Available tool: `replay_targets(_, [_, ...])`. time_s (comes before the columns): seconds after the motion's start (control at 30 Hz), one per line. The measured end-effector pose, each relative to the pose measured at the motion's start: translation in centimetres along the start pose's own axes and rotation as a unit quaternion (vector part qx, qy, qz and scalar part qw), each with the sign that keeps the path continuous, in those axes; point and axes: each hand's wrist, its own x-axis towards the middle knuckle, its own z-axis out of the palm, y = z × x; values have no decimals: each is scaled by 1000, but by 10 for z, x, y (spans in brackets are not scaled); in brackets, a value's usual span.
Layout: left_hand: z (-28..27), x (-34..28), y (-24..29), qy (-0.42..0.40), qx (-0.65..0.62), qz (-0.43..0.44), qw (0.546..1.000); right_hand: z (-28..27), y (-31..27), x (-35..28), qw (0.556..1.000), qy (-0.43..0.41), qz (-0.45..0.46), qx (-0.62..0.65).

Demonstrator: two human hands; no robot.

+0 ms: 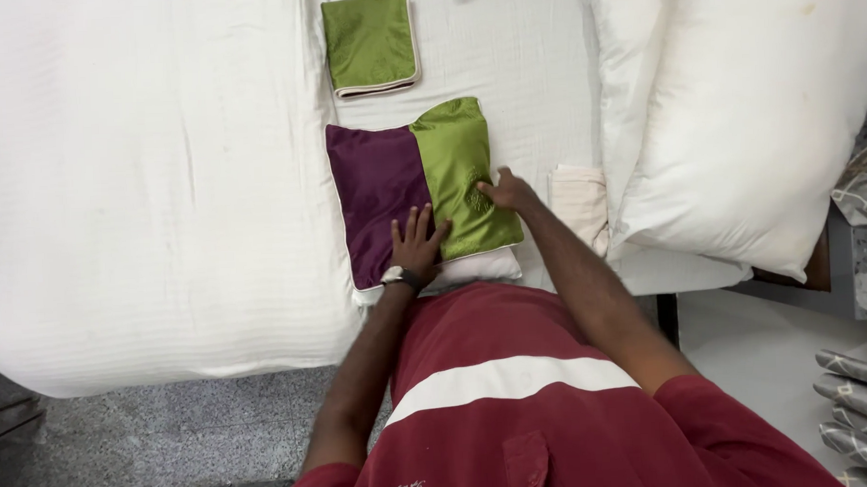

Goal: The person removes a pillow from a white pillowcase and folds the case. They then fold a white towel and place it on the bed. Finally, the person inserts a pillow into a green and purple pillowcase and adjusts it on the bed.

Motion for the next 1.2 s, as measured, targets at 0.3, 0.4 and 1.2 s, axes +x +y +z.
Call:
replay_targets(0.3, [41, -21, -32, -135, -161, -66, 975, 102, 136, 2, 999, -46, -10, -12])
replay_targets(0.4, [63, -26, -45, -262, -223, -84, 935, 95, 140, -24, 994, -102, -49, -14])
replay_targets(1.2, [-2, -39, -2, -129, -90, -98, 983, 55, 36, -63, 962, -163, -19, 217])
